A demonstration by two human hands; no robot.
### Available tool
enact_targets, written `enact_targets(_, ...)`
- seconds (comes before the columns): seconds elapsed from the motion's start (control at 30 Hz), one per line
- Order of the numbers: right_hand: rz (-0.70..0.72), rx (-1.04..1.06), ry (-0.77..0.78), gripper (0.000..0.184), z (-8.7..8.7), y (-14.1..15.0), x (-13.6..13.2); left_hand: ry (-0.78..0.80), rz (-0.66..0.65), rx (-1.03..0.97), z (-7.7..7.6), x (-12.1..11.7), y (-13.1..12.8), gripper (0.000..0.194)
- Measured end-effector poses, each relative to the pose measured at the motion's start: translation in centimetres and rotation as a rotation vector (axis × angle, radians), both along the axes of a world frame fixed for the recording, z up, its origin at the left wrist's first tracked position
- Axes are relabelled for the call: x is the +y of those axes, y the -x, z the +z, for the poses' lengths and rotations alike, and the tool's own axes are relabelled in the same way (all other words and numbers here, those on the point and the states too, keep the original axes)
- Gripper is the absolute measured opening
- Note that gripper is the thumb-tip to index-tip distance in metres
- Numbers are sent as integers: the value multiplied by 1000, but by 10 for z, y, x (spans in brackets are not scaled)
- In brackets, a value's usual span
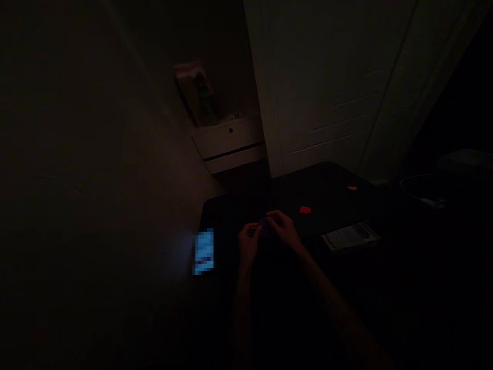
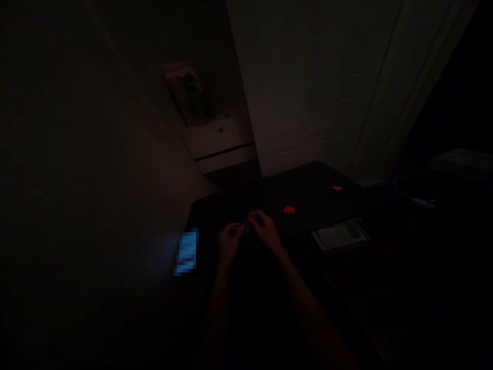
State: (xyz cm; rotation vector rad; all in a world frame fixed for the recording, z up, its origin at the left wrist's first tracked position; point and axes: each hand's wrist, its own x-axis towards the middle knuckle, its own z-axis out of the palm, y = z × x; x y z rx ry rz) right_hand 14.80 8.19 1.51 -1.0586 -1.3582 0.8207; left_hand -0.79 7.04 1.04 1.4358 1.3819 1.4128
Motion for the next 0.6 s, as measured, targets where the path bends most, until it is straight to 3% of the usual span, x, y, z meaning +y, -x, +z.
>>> enact_targets(0.23,121,-58,-9,23,1,2,-2,-8,9,31,-2,1,5,25)
enact_targets(0.6,-13,80,56,27,5,-1,1,-17,-67,-7,5,-2,1,30)
